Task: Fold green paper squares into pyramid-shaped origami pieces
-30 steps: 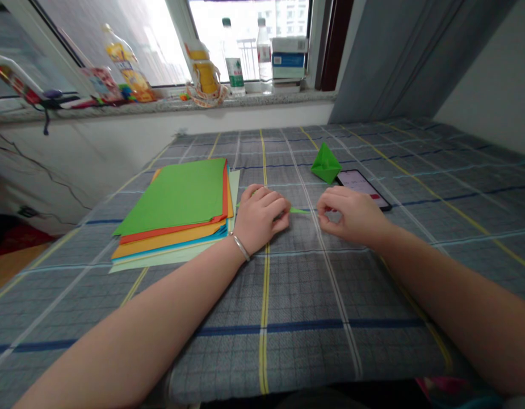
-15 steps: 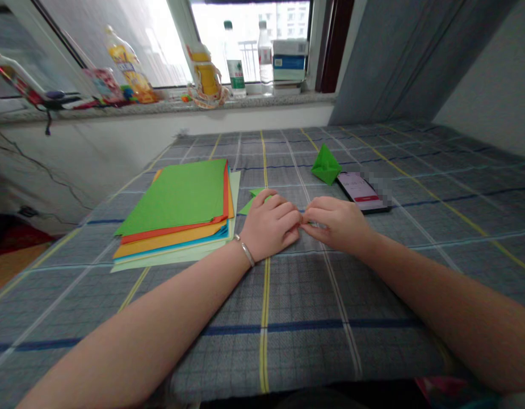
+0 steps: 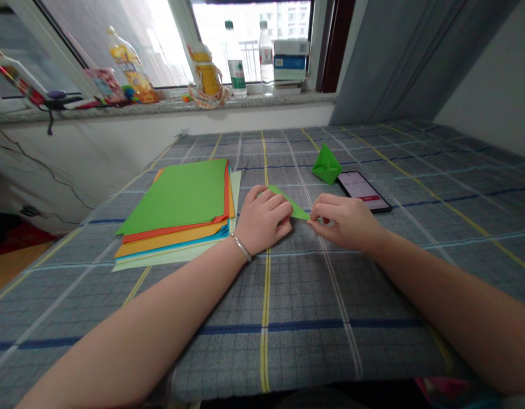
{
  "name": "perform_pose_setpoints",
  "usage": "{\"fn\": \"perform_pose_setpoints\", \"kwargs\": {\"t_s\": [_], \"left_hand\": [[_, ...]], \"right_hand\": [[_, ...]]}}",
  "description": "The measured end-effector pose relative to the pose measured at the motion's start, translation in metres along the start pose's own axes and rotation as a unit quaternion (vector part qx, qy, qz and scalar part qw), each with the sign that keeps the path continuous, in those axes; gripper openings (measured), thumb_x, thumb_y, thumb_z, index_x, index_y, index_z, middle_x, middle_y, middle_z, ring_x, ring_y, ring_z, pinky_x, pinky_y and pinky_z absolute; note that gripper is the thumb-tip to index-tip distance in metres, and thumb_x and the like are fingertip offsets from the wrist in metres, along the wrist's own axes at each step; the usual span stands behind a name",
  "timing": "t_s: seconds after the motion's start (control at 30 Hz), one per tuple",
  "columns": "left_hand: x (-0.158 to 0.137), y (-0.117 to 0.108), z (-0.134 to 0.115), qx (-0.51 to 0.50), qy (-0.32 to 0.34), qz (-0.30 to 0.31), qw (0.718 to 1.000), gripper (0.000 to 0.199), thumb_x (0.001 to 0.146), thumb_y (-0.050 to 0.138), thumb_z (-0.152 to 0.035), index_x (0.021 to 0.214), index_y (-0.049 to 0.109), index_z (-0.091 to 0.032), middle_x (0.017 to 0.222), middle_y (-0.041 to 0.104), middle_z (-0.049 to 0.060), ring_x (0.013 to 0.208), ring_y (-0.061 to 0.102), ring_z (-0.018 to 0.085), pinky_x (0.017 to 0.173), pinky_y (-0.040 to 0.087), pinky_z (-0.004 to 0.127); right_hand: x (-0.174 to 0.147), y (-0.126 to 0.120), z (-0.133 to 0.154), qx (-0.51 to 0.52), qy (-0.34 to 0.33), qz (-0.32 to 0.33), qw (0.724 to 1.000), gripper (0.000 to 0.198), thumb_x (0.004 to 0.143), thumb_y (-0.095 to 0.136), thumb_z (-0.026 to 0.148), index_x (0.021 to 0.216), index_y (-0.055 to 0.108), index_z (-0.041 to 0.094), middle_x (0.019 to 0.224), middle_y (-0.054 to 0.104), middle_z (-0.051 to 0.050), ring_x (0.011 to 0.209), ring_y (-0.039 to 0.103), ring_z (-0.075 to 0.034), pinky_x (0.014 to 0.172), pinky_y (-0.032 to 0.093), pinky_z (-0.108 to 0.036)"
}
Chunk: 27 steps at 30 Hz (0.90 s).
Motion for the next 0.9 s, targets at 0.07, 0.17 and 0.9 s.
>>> {"fn": "perform_pose_setpoints", "kwargs": {"t_s": [0.07,0.17,0.9], "left_hand": [[-0.001,0.001,0.003,0.000,-0.012,0.009,1.000,0.009,0.082,0.053,-0.020,0.077,0.060,-0.020,0.078,0.064,0.002,0.078,0.052,0.019,0.091,0.039,0.039],[-0.001,0.001,0.006,-0.009,-0.020,0.030,0.999,0.008,0.081,0.053,-0.020,0.078,0.061,-0.020,0.081,0.064,0.003,0.080,0.053,0.020,0.089,0.040,0.039],[-0.002,0.004,-0.004,0.015,0.048,0.158,0.986,0.030,0.095,0.054,-0.030,0.123,0.061,-0.023,0.116,0.065,0.005,0.097,0.058,0.022,0.075,0.046,0.033]], "right_hand": [[0.000,-0.001,-0.003,0.007,0.007,0.009,1.000,0.012,0.087,0.058,0.026,0.077,0.061,0.020,0.081,0.063,-0.001,0.069,0.058,-0.013,0.061,0.038,-0.025],[0.000,-0.001,-0.006,0.013,0.019,0.022,0.999,0.011,0.086,0.058,0.025,0.077,0.060,0.020,0.080,0.062,-0.001,0.070,0.058,-0.013,0.062,0.038,-0.025],[0.000,0.020,-0.010,0.301,0.317,0.130,0.890,0.040,0.081,0.065,0.040,0.114,0.053,0.021,0.072,0.065,0.002,0.065,0.061,-0.015,0.059,0.043,-0.027]]}}
Point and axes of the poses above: each hand's wrist, its own x-axis towards the middle knuckle, its own y-axis out of the palm, z = x × y, the point moved 1 cm from there along x, towards the middle knuckle
